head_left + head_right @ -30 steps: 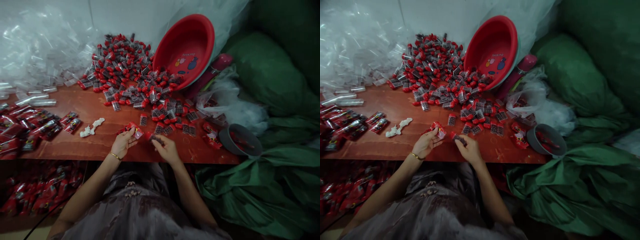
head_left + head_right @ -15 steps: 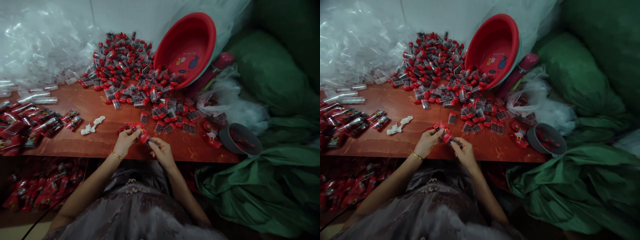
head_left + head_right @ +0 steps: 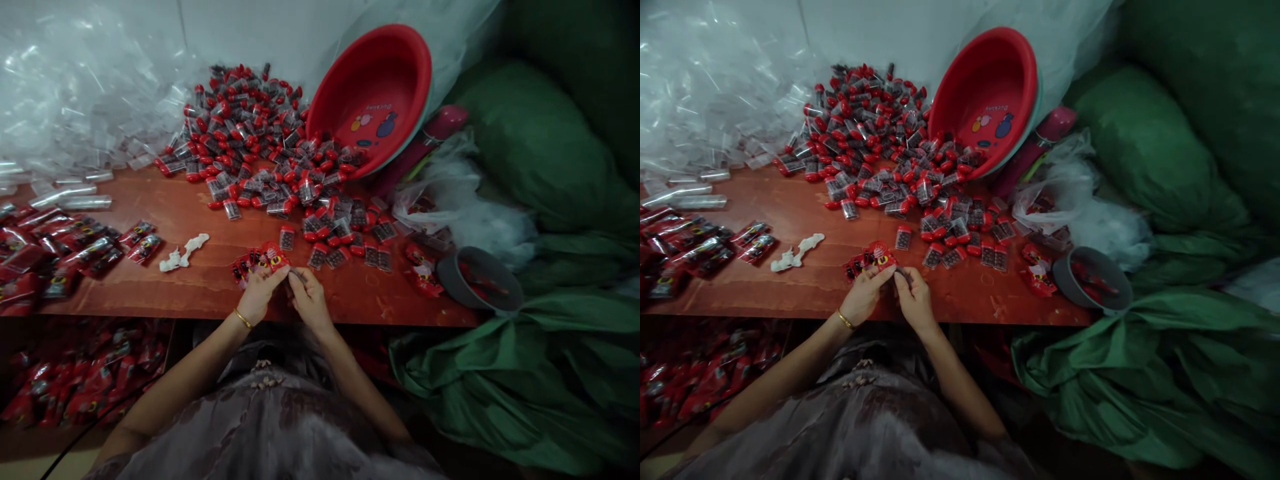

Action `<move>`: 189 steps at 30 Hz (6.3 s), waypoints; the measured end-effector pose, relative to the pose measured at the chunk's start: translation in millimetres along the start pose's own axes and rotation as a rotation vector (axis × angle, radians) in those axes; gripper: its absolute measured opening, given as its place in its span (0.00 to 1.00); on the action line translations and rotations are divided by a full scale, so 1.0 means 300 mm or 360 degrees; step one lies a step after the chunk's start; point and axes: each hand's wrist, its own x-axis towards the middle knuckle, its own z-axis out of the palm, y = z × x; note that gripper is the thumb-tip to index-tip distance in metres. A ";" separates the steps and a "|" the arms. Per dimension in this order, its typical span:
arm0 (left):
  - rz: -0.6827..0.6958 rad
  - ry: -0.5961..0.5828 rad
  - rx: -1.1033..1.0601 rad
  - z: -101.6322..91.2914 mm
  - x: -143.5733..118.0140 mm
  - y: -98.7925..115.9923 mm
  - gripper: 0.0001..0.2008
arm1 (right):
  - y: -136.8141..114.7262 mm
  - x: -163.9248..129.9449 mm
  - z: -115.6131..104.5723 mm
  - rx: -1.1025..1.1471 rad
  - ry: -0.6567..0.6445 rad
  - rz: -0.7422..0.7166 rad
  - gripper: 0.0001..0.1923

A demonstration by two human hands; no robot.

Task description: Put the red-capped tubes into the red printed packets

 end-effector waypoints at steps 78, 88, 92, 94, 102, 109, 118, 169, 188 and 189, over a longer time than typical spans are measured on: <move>-0.0081 0.0299 0.0143 -0.023 0.055 0.065 0.19 | -0.029 0.164 -0.143 -0.2201 0.0725 -0.0102 0.25; -0.0306 0.0079 -0.0026 -0.037 0.024 0.082 0.15 | -0.032 0.022 -0.181 -0.0896 0.0228 -0.0168 0.12; -0.0201 0.0039 0.0049 -0.044 0.023 0.072 0.21 | -0.106 -0.055 -0.183 -0.0509 0.0123 -0.0184 0.10; -0.0137 0.0036 0.0080 -0.037 0.020 0.070 0.22 | -0.125 -0.071 -0.174 -0.0582 0.0138 -0.0264 0.08; 0.0044 0.0004 0.0158 -0.020 0.003 0.070 0.17 | -0.073 -0.048 -0.136 -0.0252 0.0121 -0.0023 0.14; -0.0114 0.0057 0.0061 -0.032 0.016 0.075 0.20 | -0.074 -0.069 -0.130 -0.0211 0.0186 -0.0034 0.12; 0.0017 -0.0011 0.0203 -0.026 0.001 0.079 0.18 | -0.080 -0.073 -0.129 -0.0349 0.0179 -0.0162 0.10; -0.0042 -0.0231 0.0339 0.013 -0.028 0.007 0.15 | -0.006 -0.070 0.057 0.0486 -0.0024 0.0190 0.18; 0.0227 0.0014 -0.0094 0.061 -0.009 0.013 0.18 | -0.027 -0.070 -0.017 -0.0083 0.0131 -0.0061 0.13; 0.0218 0.0020 -0.0107 0.065 -0.008 0.013 0.18 | -0.028 -0.067 -0.019 0.0014 0.0100 -0.0012 0.13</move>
